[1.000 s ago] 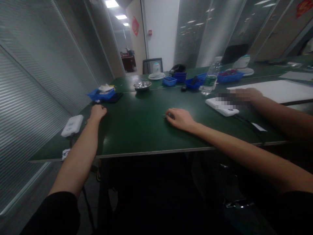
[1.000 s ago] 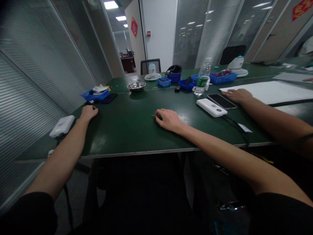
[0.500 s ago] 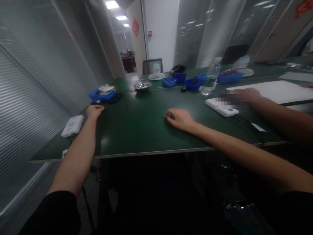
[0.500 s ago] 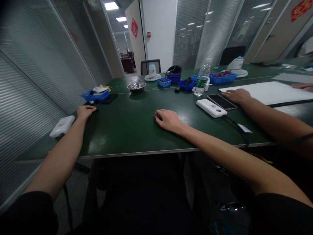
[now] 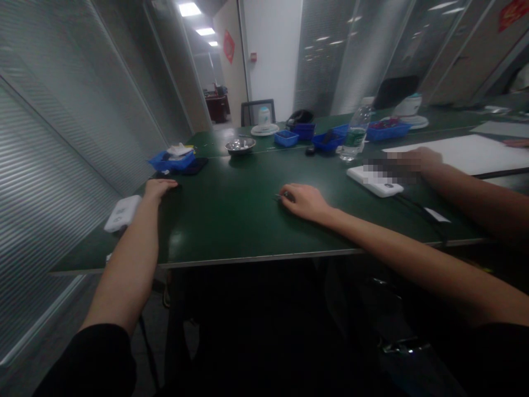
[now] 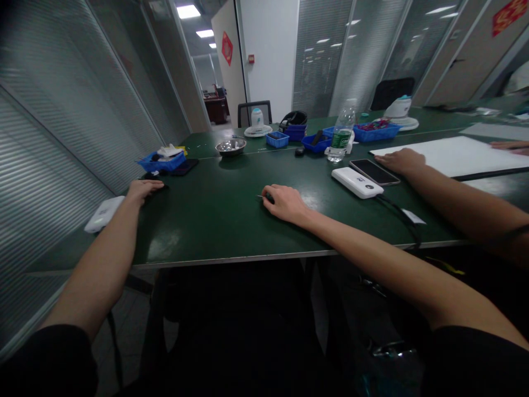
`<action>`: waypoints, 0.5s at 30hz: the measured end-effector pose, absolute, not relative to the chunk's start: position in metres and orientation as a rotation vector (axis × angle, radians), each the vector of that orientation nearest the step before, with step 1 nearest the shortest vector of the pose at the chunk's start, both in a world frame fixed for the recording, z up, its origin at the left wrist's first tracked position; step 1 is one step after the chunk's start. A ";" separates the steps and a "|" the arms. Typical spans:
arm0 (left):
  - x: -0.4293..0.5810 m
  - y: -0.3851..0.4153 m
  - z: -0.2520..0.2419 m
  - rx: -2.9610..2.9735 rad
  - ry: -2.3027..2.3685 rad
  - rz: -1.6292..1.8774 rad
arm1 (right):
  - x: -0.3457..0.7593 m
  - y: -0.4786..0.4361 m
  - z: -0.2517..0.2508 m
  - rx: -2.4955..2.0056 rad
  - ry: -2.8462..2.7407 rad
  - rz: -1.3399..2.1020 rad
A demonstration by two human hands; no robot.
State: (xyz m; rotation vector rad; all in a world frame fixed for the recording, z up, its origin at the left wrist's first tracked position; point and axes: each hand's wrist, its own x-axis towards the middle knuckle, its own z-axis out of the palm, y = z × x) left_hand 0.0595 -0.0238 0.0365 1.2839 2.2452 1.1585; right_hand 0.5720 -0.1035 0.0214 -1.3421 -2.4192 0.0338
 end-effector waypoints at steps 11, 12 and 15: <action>0.044 -0.019 0.035 1.151 2.175 1.198 | 0.572 -0.102 0.020 -1.348 -2.417 0.031; 0.044 -0.019 0.035 1.148 2.171 1.203 | 0.572 -0.103 0.021 -1.346 -2.418 0.032; 0.042 -0.018 0.032 1.154 2.156 1.203 | 0.571 -0.104 0.023 -1.350 -2.420 0.035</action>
